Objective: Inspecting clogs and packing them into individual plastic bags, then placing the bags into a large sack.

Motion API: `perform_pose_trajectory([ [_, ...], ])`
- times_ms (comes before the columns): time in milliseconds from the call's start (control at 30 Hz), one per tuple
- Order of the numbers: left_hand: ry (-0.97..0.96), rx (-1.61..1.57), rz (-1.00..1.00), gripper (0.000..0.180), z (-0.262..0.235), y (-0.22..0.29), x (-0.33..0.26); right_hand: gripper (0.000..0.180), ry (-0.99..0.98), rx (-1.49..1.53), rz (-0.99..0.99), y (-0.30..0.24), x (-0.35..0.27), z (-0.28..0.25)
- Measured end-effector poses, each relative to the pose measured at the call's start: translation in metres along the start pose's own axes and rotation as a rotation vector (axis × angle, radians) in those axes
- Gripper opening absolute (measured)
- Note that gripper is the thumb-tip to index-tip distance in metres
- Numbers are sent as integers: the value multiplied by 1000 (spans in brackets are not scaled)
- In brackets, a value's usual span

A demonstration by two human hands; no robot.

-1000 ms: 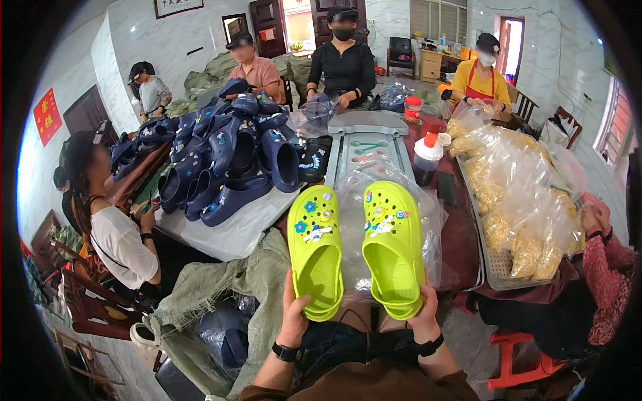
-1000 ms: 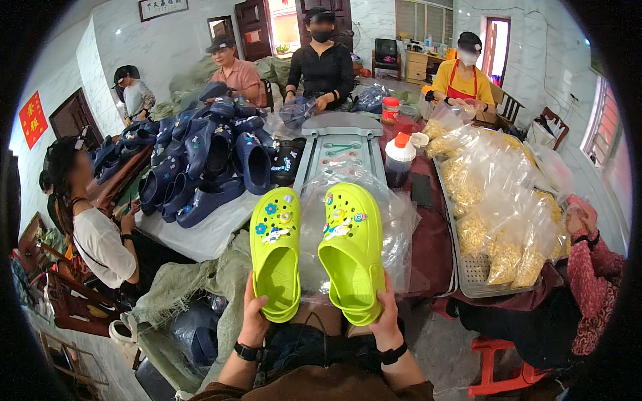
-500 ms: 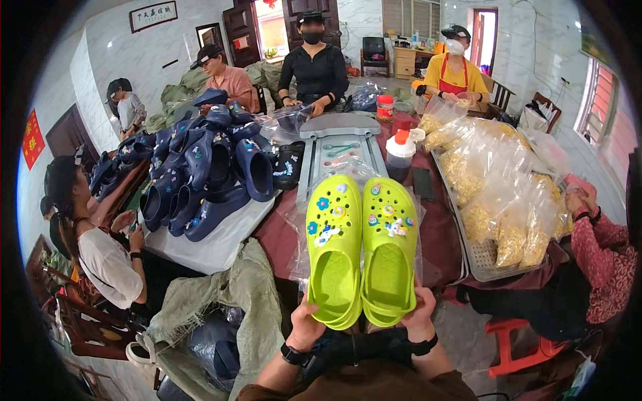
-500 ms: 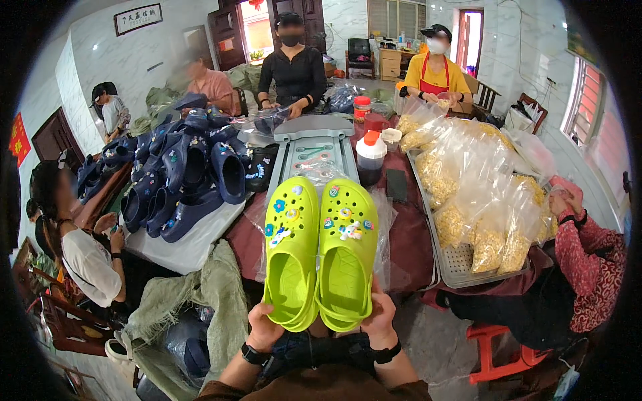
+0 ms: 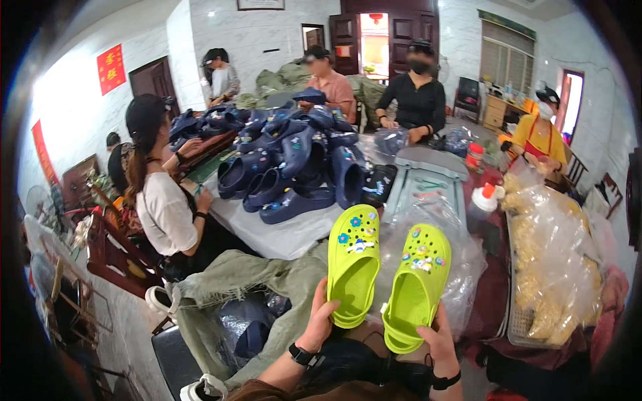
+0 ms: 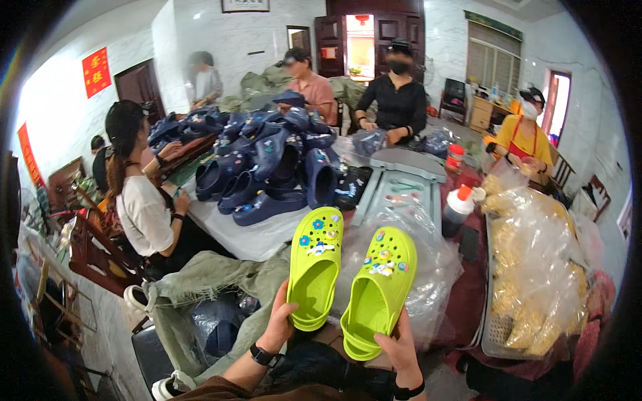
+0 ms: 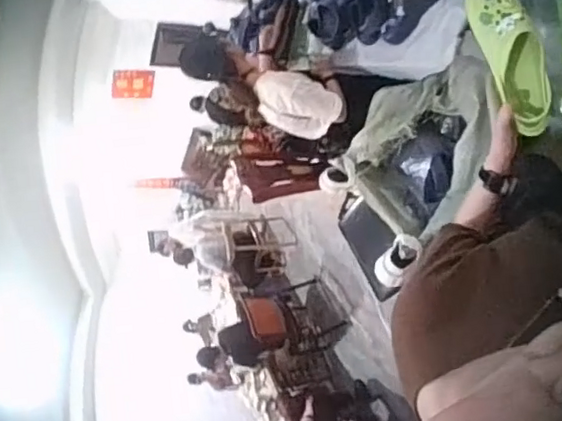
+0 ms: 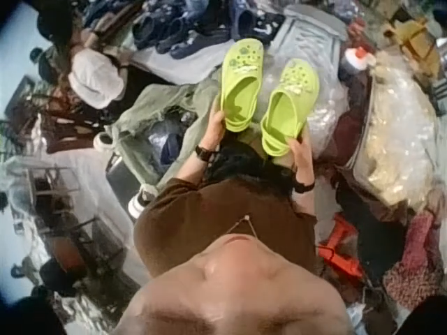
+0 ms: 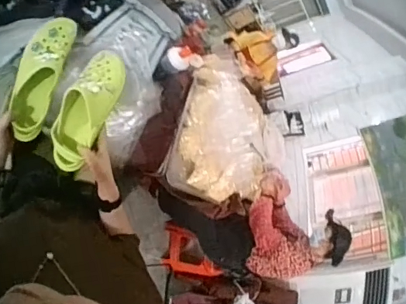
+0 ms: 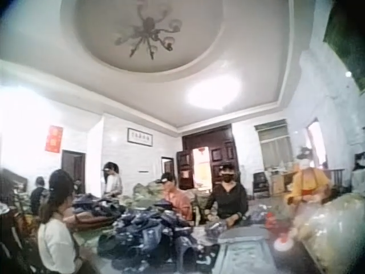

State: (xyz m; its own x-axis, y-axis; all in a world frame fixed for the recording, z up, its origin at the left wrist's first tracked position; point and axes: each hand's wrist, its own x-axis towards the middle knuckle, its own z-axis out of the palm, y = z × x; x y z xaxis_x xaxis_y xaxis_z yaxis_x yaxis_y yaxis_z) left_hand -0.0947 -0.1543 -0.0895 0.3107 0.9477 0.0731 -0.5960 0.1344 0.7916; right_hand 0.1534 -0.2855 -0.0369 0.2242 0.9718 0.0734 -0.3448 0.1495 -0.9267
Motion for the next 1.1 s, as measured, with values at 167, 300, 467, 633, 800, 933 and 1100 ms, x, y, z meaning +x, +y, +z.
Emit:
perform_pose_trajectory([
  [167, 186, -41, 66, 53, -39, 29, 28, 79, -85, -81, -74, -5, 60, 53],
  [300, 207, -341, 43, 60, -62, 58, 64, 77, -150, -77, -188, 33, 109, 99],
  [467, 251, -236, 105, 61, -111, 68, 87, 78, -117, -51, -119, 91, 146, 122],
  [633, 350, -53, 92, 58, -118, 52, 92, 80, -29, -172, -182, 123, 148, 111],
  [800, 415, 32, 104, 67, -124, 43, 99, 81, 20, -152, -113, 127, 135, 104],
  [933, 549, 51, 161, 75, -118, 41, 108, 87, 12, -223, -193, 125, 132, 108],
  [1100, 488, 156, 157, 61, -136, 49, 125, 95, 9, -224, -243, 130, 137, 122],
])
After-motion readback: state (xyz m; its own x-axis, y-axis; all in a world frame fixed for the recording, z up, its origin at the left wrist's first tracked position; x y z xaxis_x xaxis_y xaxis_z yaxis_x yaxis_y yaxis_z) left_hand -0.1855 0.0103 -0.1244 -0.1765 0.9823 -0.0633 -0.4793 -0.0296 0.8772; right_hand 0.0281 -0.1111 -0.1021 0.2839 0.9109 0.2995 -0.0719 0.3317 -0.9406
